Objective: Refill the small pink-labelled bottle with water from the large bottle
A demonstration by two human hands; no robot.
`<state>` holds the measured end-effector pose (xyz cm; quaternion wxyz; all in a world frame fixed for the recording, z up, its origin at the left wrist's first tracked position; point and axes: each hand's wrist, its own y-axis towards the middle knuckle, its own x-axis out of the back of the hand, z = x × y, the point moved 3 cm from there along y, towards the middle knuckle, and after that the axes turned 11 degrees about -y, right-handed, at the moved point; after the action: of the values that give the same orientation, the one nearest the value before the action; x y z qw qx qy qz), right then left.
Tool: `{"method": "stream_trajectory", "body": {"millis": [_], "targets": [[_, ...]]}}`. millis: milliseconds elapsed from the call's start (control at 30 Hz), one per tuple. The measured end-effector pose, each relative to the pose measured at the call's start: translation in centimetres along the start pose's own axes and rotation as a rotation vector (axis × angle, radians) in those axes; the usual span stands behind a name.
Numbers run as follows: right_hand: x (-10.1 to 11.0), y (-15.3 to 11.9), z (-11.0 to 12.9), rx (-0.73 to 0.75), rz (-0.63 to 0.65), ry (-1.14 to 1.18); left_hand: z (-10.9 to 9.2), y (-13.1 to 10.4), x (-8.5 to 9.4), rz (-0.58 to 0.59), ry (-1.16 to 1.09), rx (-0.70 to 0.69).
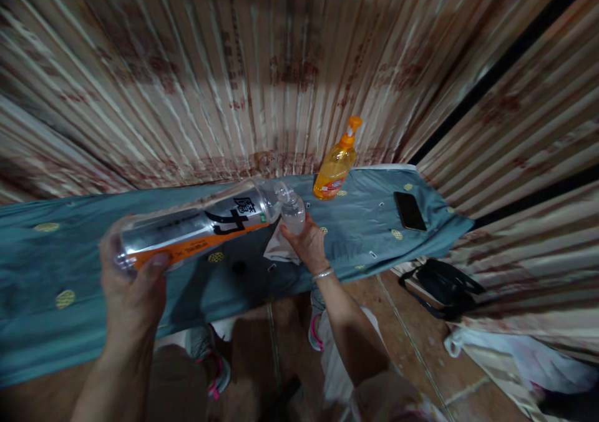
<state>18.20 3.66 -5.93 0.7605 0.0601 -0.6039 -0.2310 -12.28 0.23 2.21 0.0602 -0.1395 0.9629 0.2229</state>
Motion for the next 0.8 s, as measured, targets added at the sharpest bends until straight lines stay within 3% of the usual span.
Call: {"method": "stream_trajectory", "body": {"millis": [200,800], "targets": [[0.4,0.1,0.31,-0.107,0.067,0.056,-0.01,0.05,-0.02,-0.01,-0.066,0.024],[-0.23,0.0,-0.21,-0.084,0.037,0.081,-0.25,0.07,-0.08,0.014,0.003,-0.016]]}}
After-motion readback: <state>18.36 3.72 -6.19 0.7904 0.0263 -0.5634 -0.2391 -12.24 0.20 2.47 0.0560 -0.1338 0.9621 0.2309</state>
